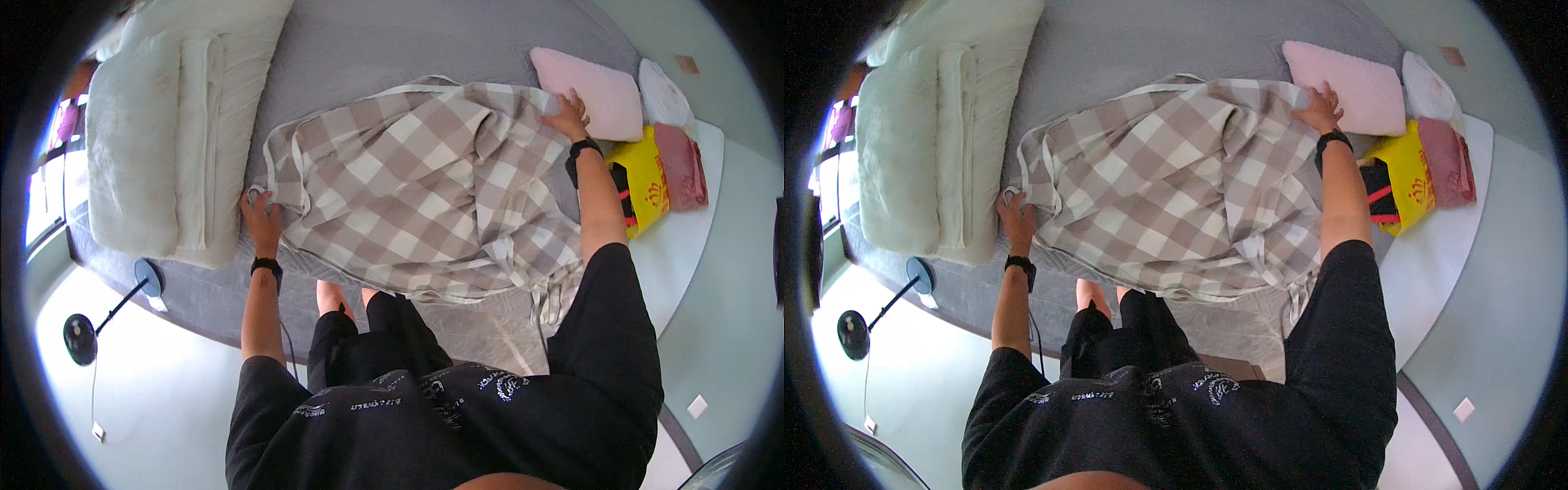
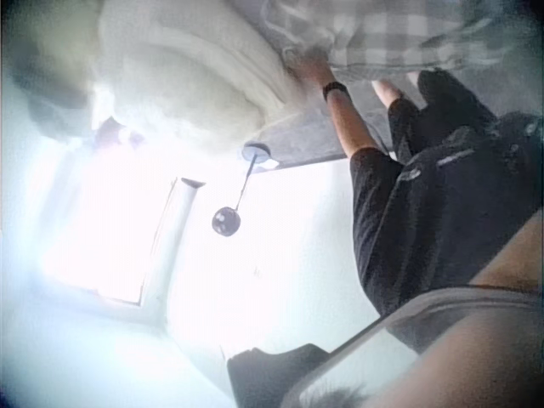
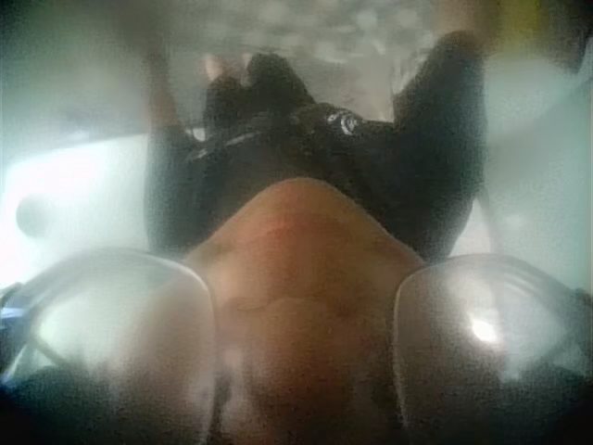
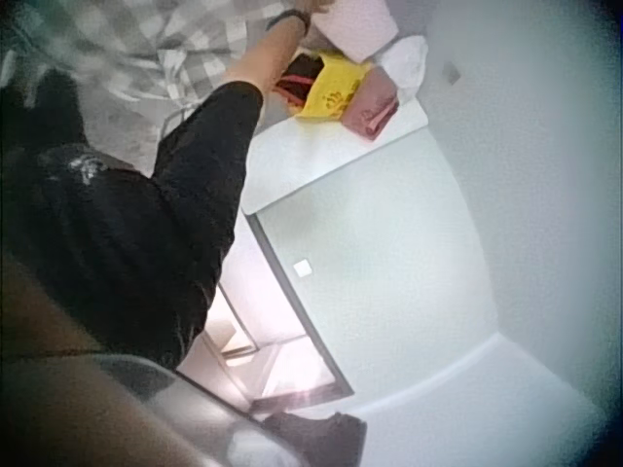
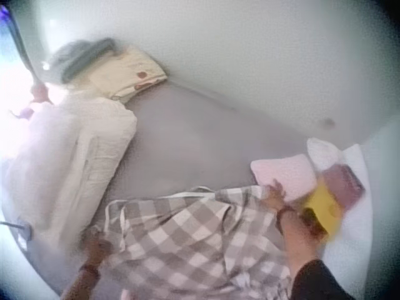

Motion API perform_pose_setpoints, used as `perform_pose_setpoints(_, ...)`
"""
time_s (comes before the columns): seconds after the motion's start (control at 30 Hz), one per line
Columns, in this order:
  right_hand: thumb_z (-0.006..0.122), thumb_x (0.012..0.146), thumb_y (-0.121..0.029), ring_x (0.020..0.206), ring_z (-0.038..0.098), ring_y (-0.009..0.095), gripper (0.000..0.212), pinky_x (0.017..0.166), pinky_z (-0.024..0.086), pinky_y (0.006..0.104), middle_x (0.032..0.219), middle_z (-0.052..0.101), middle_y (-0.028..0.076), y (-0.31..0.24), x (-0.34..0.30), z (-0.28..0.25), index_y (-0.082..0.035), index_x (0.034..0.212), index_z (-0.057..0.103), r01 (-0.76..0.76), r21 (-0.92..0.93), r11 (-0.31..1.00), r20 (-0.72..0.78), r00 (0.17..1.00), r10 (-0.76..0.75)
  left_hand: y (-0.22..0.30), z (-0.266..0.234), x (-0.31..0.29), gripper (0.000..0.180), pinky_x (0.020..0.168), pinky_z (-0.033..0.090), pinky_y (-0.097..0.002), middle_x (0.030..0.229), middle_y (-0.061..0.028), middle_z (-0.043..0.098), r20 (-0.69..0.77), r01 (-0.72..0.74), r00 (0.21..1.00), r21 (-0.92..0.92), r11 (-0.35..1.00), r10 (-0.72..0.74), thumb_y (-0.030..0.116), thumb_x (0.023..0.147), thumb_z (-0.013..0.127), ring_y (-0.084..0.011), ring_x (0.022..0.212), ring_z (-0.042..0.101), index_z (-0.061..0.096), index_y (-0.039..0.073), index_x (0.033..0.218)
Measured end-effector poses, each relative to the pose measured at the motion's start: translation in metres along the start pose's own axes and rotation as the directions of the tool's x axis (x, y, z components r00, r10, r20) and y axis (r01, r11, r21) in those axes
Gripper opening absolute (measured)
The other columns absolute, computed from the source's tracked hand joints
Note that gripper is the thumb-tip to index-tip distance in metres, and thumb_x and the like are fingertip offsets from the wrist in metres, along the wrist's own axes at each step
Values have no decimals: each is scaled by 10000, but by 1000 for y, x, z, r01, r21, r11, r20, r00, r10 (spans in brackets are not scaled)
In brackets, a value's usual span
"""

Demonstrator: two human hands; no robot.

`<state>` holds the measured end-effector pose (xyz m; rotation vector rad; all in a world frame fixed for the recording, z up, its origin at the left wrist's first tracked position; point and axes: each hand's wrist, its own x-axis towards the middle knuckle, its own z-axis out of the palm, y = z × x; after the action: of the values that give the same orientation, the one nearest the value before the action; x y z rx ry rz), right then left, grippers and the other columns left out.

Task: The person spreads a checkered blanket on a bed, folds it into a square, and then picks it up before leaving the room.

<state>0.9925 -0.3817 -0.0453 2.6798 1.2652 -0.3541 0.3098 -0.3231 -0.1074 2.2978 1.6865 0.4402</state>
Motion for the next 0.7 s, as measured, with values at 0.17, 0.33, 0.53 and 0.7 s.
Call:
perform_pose_setpoints(0.17,692,657,-217,938,529,195,378,807,414,358,1010,591,94,5,9,-23,-38,980,609,349,338,874,244,864,-440,-19,1,15,210,769,409,-343,925,-137,567,-45,379,885,-509,773,-464,104,810,535,-266,853,538,535,15,1000)
perform_pose_setpoints(0.33,591,680,-78,584,460,105,93,539,382,259,620,525,6,-28,-93,-105,-18,695,521,363,675,642,188,757,-625,-6,-62,16,187,723,412,-280,873,-40,562,-26,420,730,-771,479,-683,124,840,497,-129,815,519,525,7,983)
perform_pose_setpoints(0.53,575,568,-99,669,524,325,154,565,398,402,771,548,105,-16,-206,-127,-46,628,444,817,169,551,447,435,-782,-38,-152,-43,322,874,399,-292,1035,-75,551,644,600,715,-765,-234,-272,-13,747,472,-187,958,523,500,21,1066)
perform_pose_setpoints(0.7,609,671,-220,827,561,301,250,698,440,374,991,562,122,-36,-292,-42,-96,884,562,693,335,639,647,323,-691,-54,-158,-115,518,982,342,-323,1100,-96,531,721,727,671,-686,-39,-174,-54,607,455,-266,1061,489,471,-24,1124)
